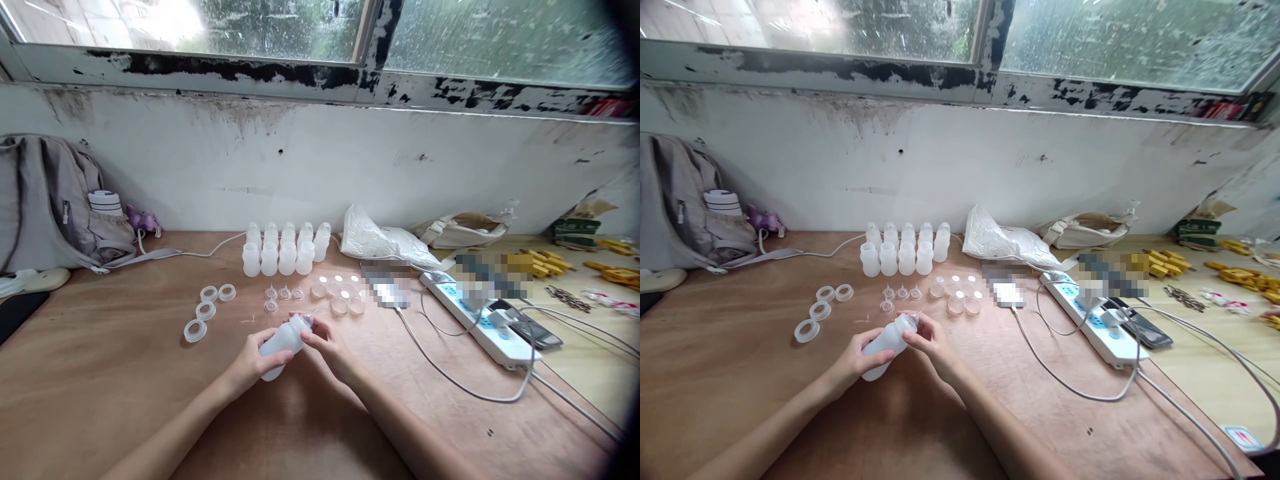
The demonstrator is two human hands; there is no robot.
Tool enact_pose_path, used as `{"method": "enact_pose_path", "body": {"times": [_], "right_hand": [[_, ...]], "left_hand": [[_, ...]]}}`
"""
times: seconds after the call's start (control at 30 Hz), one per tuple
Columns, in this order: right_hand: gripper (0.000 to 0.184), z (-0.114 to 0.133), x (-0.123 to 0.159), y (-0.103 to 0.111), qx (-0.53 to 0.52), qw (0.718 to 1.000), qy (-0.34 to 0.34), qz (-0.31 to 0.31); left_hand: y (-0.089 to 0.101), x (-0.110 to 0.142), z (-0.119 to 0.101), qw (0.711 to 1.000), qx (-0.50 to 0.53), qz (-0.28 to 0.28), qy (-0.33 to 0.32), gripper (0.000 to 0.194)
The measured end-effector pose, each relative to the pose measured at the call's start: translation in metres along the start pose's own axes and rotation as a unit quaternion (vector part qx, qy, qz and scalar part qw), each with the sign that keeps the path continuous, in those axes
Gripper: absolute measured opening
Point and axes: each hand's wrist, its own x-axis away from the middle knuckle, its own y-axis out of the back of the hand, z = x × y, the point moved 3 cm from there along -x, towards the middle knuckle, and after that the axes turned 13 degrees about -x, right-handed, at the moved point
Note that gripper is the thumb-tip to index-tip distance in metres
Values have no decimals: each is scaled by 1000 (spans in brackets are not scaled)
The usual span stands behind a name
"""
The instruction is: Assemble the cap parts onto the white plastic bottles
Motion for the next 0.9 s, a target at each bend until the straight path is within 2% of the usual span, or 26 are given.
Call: {"method": "enact_pose_path", "body": {"times": [0.13,0.17,0.23,0.3,0.37,0.43,0.47,0.53,0.57,0.63,0.7,0.77,0.9], "right_hand": [[27,-3,0,2,-5,999,20,-33],[26,-3,1,2,-3,999,23,-39],[29,-2,2,0,-12,999,26,-42],[38,1,4,-5,-34,999,22,-23],[40,3,6,-10,-55,998,-4,6],[31,1,7,-15,-56,998,-38,11],[24,0,8,-16,-51,997,-49,-4],[16,-1,8,-17,-45,997,-45,-47],[15,-1,8,-18,-44,996,-37,-64],[15,0,8,-21,-40,996,-16,-76],[16,4,9,-24,-22,997,9,-71],[16,9,13,-27,4,997,40,-70],[16,13,19,-29,59,992,72,-82]], "left_hand": [[7,6,-10,988,-80,-127,-43,44],[8,7,-12,988,-76,-133,-38,44],[6,7,-13,997,-6,-75,0,42],[-2,9,-12,990,124,37,55,38],[-15,13,-14,946,266,157,103,40],[-29,19,-17,884,374,250,129,41],[-35,21,-19,859,410,275,134,41],[-44,24,-21,845,443,265,136,35],[-46,24,-21,854,438,245,136,33],[-47,23,-22,892,384,202,127,29],[-44,22,-24,938,289,160,104,23],[-40,21,-25,972,194,110,74,20],[-34,20,-25,997,51,43,37,34]]}}
